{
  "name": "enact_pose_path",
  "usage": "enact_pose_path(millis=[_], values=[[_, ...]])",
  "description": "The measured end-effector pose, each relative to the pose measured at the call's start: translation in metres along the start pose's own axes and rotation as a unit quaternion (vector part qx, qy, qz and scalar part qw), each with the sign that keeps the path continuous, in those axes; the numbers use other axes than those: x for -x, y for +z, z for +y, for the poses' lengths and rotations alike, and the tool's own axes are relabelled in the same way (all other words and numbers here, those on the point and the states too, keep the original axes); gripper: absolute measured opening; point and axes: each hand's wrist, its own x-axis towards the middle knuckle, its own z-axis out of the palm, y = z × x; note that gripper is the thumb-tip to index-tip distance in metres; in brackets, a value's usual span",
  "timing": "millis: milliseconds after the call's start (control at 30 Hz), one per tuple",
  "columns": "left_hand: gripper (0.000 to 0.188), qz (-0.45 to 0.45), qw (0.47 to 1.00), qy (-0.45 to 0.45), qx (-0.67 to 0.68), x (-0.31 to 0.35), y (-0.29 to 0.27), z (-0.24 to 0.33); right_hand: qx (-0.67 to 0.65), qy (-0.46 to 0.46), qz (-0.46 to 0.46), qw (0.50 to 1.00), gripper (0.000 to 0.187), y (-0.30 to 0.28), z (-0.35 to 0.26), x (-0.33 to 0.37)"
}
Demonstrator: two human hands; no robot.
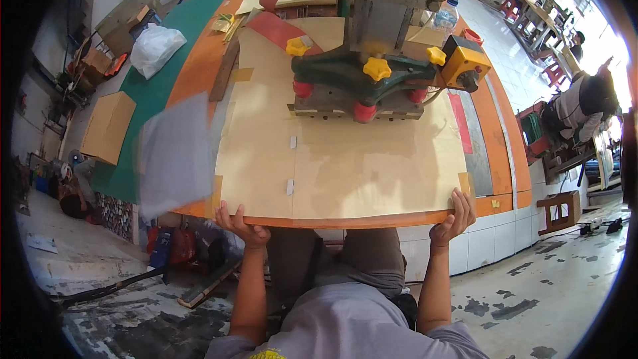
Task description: The person positions a clear plastic sheet on a workbench under a heat press, uses a ruler to align it, and lowers the press head onto the material several times.
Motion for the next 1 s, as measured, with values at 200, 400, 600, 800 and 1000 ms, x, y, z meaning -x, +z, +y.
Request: enact_pose_path(millis=[200, 400, 600, 800, 1000], values=[[0.058, -0.005, 1.0, 0.005, 0.006, -0.002, -0.003, 0.001, -0.002, 0.021, -0.039, 0.999, 0.064, -0.01, -0.01, -0.008], [0.058, -0.007, 1.0, 0.006, -0.006, -0.005, -0.004, 0.003, -0.053, -0.046, -0.139, 0.988, 0.055, -0.031, -0.052, -0.035], [0.057, -0.01, 1.0, 0.004, 0.008, -0.006, -0.004, 0.004, -0.117, -0.137, -0.337, 0.924, 0.055, -0.033, -0.118, -0.064], [0.056, -0.025, 1.0, -0.015, 0.003, -0.003, -0.009, 0.007, -0.167, -0.189, -0.399, 0.882, 0.038, -0.025, -0.122, -0.073], [0.056, -0.026, 0.999, -0.023, 0.007, -0.004, -0.008, 0.009, -0.186, -0.213, -0.375, 0.883, 0.035, -0.02, -0.123, -0.082]])
